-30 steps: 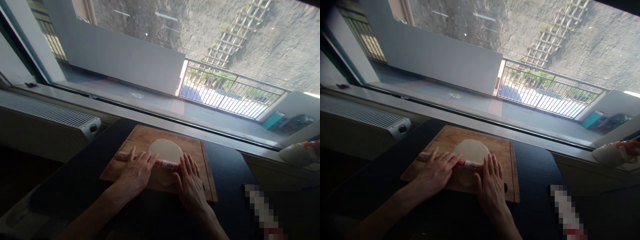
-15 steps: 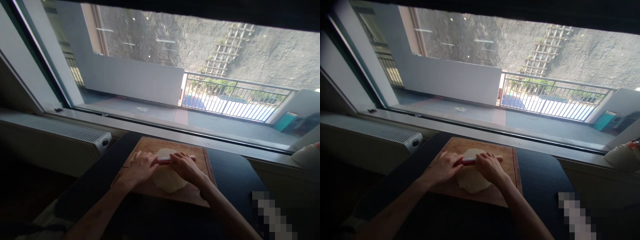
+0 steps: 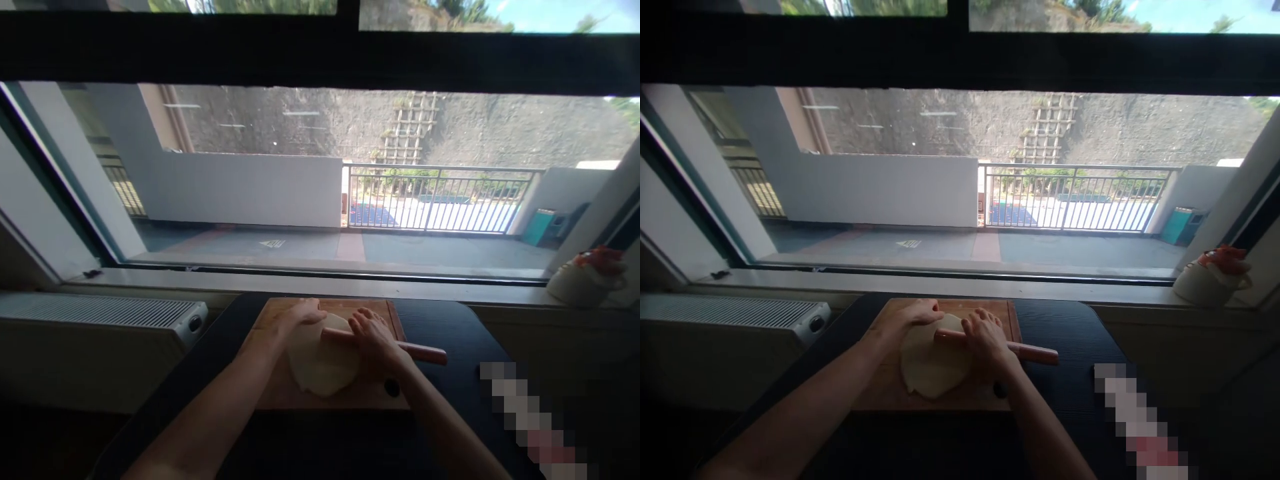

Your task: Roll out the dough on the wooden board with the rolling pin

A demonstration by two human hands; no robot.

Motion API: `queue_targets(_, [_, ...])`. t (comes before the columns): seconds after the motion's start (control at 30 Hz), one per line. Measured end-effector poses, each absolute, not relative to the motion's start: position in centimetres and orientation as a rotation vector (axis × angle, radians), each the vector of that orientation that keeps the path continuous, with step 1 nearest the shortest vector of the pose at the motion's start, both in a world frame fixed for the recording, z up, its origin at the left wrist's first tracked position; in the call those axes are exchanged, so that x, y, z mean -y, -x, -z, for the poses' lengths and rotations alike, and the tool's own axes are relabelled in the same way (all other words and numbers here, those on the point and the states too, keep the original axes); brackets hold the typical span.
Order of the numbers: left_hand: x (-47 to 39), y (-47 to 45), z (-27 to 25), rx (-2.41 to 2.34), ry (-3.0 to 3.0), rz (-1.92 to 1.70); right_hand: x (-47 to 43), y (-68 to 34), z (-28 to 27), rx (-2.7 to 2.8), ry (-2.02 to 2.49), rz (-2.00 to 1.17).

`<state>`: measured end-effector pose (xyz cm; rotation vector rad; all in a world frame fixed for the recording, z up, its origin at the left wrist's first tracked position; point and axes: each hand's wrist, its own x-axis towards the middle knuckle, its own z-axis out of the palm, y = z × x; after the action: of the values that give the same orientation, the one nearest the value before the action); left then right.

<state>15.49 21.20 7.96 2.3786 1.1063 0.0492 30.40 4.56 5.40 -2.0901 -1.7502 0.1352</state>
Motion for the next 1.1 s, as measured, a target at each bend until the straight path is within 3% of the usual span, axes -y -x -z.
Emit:
queue_targets(0.2, [-22.8,-15.5,-8.4,-1.036,-2.341,0.130,-1.7,-26.4,-3.0,1.857,1.968,0.035])
queue_targets(0.4, [-23.0,-15.2,-9.1,-0.875,-2.188,0.289,-5.2,-27.0,-3.7,1.585,2.246,0.084])
queue_targets(0.6, [-23.9,-15.1,-8.0,-0.871,-2.121,0.246,-3.3,-26.2,-2.8,1.805,2.067,0.103])
queue_targets(0.8, [-24.3,-15.2,-7.2,-0.885,-2.087,0.208,-6.0,-27.4,-3.9,1.609,2.279,0.026])
queue_targets(1.1, [-23.4,-16.2,-9.3,-0.812,-1.983,0.348,-1.8,-28.5,-2.6,1.932,1.946,0.171])
